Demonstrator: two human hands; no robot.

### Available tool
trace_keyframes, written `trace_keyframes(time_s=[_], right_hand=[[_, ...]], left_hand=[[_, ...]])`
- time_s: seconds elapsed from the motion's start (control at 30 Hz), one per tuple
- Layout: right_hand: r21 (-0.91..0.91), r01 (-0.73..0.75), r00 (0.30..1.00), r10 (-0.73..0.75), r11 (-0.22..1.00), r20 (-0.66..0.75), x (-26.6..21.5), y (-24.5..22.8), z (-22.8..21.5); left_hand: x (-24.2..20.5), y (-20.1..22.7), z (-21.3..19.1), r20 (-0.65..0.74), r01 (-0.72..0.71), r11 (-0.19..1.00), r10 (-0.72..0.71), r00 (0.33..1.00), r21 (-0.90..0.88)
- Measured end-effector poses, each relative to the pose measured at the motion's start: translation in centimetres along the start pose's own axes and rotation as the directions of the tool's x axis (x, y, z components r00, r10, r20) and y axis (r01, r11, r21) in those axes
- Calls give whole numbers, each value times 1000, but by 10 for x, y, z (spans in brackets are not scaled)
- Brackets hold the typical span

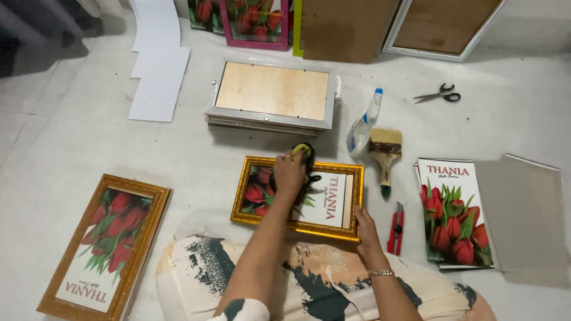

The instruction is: Cleaning and dusting picture frames and backing boards using a brush and a cloth

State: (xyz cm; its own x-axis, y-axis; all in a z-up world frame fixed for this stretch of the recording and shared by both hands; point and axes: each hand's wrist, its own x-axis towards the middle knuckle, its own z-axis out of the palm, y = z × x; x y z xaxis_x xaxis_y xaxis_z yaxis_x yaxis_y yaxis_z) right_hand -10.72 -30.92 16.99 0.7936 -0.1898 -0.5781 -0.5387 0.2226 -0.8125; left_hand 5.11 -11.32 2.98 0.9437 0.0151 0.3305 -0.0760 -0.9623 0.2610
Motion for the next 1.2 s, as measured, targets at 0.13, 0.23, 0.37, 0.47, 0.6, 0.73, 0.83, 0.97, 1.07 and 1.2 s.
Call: trace_keyframes(time_s=[0.13,0.23,0.37,0.47,0.6,0.73,0.83,0.97,1.07,1.2], right_hand=[[-1,-31,999,31,1000,-8,9,3,1],[-12,3,1000,-3,1000,2,13,5,-2],[13,21,1000,-20,1000,-11,-5,-7,6],[7,30,999,-30,1000,-13,-12,-13,10],[-11,13,1000,-13,1000,0,-9,-9,9],[7,12,1000,-12,1000,-4,-13,-10,10],[-3,46,999,-46,999,5,-2,1,-1],[3,46,999,-46,999,17,-18,-9,7],[0,58,998,-58,998,10,0,6,-6],[168,2,996,-16,986,82,43,41,-32]], left_hand=[[-5,-102,12,-52,156,982,-151,987,110],[-18,-141,-14,10,230,957,-236,972,174],[-27,-164,-34,241,405,903,-428,871,139],[-39,-159,-65,430,390,918,-380,819,69],[-81,-153,-78,461,360,928,-364,809,101],[-133,-140,-76,488,421,888,-454,746,182],[-163,-129,-52,431,399,906,-419,799,143],[-184,-58,-51,334,245,965,-263,905,97],[-190,7,-64,2,-231,964,233,973,128],[-187,92,-82,-17,-358,926,359,933,-121]])
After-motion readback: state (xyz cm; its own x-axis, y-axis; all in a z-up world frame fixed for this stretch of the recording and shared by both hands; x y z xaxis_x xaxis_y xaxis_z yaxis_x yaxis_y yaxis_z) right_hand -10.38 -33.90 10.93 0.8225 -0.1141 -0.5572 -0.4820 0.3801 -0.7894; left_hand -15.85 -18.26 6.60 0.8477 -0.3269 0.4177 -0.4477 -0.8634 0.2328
